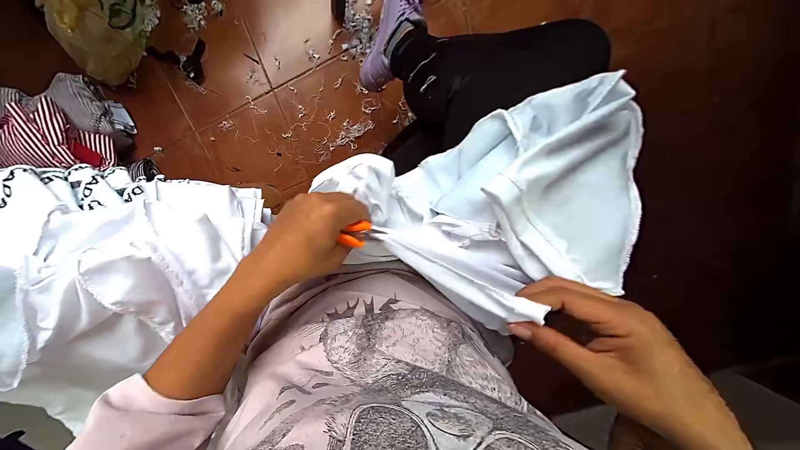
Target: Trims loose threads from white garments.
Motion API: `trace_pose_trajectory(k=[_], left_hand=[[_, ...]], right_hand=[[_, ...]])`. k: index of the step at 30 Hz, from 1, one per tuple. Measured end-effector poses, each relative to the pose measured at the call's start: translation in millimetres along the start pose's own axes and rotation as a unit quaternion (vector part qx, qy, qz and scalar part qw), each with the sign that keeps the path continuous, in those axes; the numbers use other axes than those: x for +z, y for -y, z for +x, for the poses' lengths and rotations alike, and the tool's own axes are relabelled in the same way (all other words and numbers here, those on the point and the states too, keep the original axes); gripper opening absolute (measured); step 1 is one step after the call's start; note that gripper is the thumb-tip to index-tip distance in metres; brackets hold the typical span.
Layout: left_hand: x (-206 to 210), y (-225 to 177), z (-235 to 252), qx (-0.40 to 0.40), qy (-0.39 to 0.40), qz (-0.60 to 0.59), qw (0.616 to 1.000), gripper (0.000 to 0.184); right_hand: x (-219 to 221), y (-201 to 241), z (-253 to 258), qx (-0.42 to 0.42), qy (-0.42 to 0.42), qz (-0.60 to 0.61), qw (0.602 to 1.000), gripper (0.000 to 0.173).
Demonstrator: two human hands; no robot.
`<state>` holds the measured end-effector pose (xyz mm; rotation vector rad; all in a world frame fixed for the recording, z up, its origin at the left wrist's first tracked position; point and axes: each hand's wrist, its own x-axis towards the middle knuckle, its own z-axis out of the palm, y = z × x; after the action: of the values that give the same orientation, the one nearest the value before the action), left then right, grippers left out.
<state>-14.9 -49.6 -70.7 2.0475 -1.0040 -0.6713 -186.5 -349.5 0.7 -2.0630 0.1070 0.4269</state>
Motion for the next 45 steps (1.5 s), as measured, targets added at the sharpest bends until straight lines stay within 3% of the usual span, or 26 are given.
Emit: trace_pose_trajectory(k=[3, 7, 9, 11, 12, 14, 16, 18, 20, 22, 25, 29, 35, 39, 45], left_hand=[[-3.0, -7.2, -9.8, 0.009, 0.039, -0.011, 0.999, 0.015], [-13.2, -28.6, -10.6, 0.094, -0.059, -0.145, 0.983, 0.02], [-14.9, -43.8, -6.2, 0.111, -0.089, -0.204, 0.969, 0.021], [-9.4, -50.5, -1.5, 0.089, -0.059, -0.131, 0.986, 0.025], [-2.2, -50.0, 1.0, 0.064, -0.031, -0.063, 0.995, 0.024], [16.0, -46.3, 5.3, 0.023, 0.02, 0.037, 0.999, 0.018], [27.4, -45.8, 6.4, 0.019, 0.057, 0.072, 0.996, 0.016], [33.2, -49.2, 4.5, 0.036, 0.069, 0.066, 0.995, 0.019], [34.9, -50.8, 2.2, 0.052, 0.066, 0.06, 0.995, 0.021], [33.1, -51.8, -2.2, 0.053, 0.069, 0.062, 0.994, 0.015], [29.3, -50.6, -7.0, 0.049, 0.078, 0.061, 0.994, 0.01], [20.8, -51.0, -7.7, 0.036, 0.088, 0.039, 0.995, 0.014], [-5.5, -62.8, 19.2, 0.113, -0.025, -0.044, 0.992, 0.034], [-0.9, -61.9, 41.2, 0.154, 0.022, 0.028, 0.987, 0.03], [-3.3, -62.0, 58.7, 0.197, 0.094, 0.078, 0.973, 0.031]], right_hand=[[7.6, 9.2, 3.3, 0.015, -0.059, 0.109, 0.992, 0.013], [19.9, 23.6, 14.3, -0.026, -0.047, 0.211, 0.976, 0.013], [23.1, 23.1, 13.0, -0.069, 0.018, 0.2, 0.977, 0.013], [22.7, 17.3, 10.9, -0.108, 0.127, 0.17, 0.971, 0.027], [22.2, 16.1, 10.8, -0.106, 0.14, 0.154, 0.972, 0.032], [23.6, 16.9, 15.5, -0.075, 0.035, 0.061, 0.995, 0.031], [29.0, 13.7, 30.9, -0.074, -0.09, -0.121, 0.986, 0.024], [36.4, 5.5, 46.5, -0.09, -0.102, -0.221, 0.966, 0.021], [42.2, -1.7, 58.3, -0.103, -0.096, -0.275, 0.951, 0.029], [45.2, -5.2, 65.5, -0.108, -0.104, -0.305, 0.94, 0.023], [41.7, -7.6, 70.9, -0.125, -0.126, -0.304, 0.936, 0.011], [26.0, -2.9, 60.1, -0.146, -0.129, -0.235, 0.952, 0.017], [31.6, 0.2, 30.5, -0.21, -0.195, -0.194, 0.938, 0.012], [41.9, -4.0, 24.3, -0.221, -0.242, -0.14, 0.934, 0.005], [40.2, -11.5, 23.6, -0.257, -0.248, -0.086, 0.93, 0.011]])
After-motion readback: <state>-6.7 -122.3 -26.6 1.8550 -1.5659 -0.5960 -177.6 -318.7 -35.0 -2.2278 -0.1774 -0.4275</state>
